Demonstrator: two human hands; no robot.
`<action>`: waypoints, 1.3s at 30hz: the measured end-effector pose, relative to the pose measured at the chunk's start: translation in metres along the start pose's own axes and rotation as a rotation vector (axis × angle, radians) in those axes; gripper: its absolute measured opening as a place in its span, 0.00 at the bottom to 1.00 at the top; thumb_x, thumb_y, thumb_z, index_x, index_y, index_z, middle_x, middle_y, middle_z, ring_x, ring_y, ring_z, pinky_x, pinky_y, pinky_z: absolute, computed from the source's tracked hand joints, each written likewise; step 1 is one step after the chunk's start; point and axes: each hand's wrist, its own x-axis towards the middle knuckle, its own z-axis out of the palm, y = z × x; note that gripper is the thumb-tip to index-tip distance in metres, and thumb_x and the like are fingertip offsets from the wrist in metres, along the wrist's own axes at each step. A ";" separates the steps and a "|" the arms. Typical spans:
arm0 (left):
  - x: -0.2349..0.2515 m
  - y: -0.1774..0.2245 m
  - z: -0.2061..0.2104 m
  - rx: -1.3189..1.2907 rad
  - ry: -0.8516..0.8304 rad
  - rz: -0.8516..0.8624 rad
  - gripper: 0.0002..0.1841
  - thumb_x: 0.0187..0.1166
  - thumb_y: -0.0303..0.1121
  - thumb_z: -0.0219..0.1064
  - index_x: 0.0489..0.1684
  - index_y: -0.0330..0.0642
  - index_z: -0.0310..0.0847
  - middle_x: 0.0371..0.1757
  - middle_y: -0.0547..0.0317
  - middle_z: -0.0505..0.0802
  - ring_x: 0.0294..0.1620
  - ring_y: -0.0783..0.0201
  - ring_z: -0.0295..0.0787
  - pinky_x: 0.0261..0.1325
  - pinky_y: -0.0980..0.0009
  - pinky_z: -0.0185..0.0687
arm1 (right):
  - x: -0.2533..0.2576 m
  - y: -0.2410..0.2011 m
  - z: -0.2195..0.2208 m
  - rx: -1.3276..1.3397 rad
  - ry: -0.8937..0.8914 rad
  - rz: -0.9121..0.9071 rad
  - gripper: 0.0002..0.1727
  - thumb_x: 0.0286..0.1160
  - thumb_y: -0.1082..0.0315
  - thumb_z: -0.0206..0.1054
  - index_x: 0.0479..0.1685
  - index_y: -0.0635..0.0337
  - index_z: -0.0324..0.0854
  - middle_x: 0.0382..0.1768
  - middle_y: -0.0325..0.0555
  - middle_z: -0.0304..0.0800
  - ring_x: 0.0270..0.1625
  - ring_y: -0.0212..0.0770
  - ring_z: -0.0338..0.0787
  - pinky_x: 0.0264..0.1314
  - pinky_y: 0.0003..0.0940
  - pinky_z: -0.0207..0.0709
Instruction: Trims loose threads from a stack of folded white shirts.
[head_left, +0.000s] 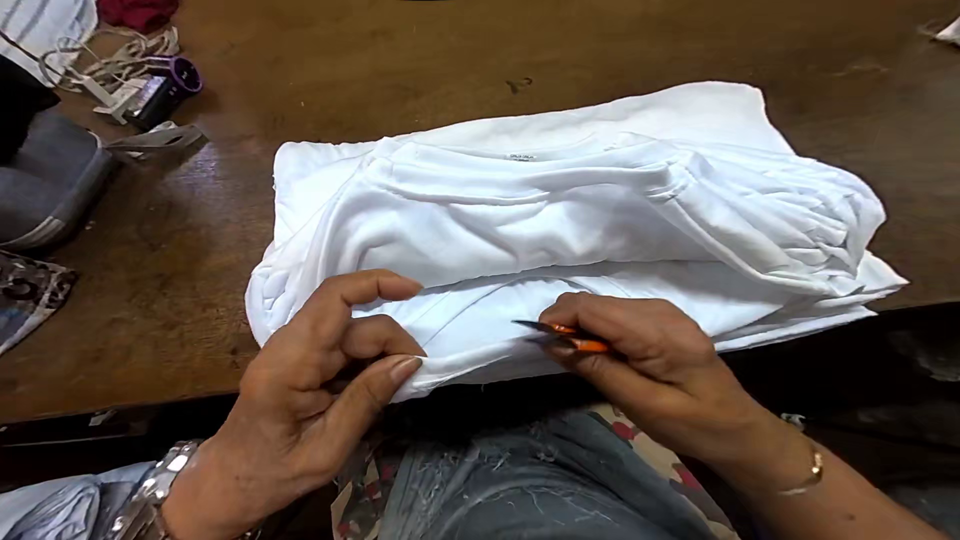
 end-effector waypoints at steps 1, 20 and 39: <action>0.000 -0.001 0.001 -0.047 0.004 -0.032 0.25 0.80 0.28 0.66 0.77 0.39 0.67 0.36 0.67 0.92 0.31 0.74 0.88 0.37 0.82 0.87 | 0.001 -0.002 -0.001 0.028 0.022 0.060 0.07 0.80 0.68 0.61 0.39 0.56 0.85 0.27 0.28 0.80 0.27 0.18 0.76 0.27 0.12 0.69; -0.002 -0.003 -0.003 -0.146 -0.025 -0.174 0.31 0.74 0.22 0.67 0.79 0.38 0.64 0.35 0.62 0.93 0.29 0.70 0.90 0.32 0.80 0.88 | 0.015 -0.035 0.043 -0.138 -0.368 -0.356 0.07 0.78 0.68 0.60 0.35 0.55 0.82 0.28 0.39 0.81 0.30 0.36 0.82 0.27 0.31 0.73; -0.002 -0.005 0.001 -0.290 0.026 -0.202 0.26 0.78 0.18 0.61 0.77 0.35 0.65 0.37 0.55 0.94 0.31 0.68 0.92 0.34 0.79 0.89 | -0.001 -0.022 0.036 -0.463 0.126 -0.296 0.17 0.88 0.61 0.59 0.56 0.65 0.87 0.29 0.44 0.78 0.32 0.38 0.74 0.32 0.30 0.64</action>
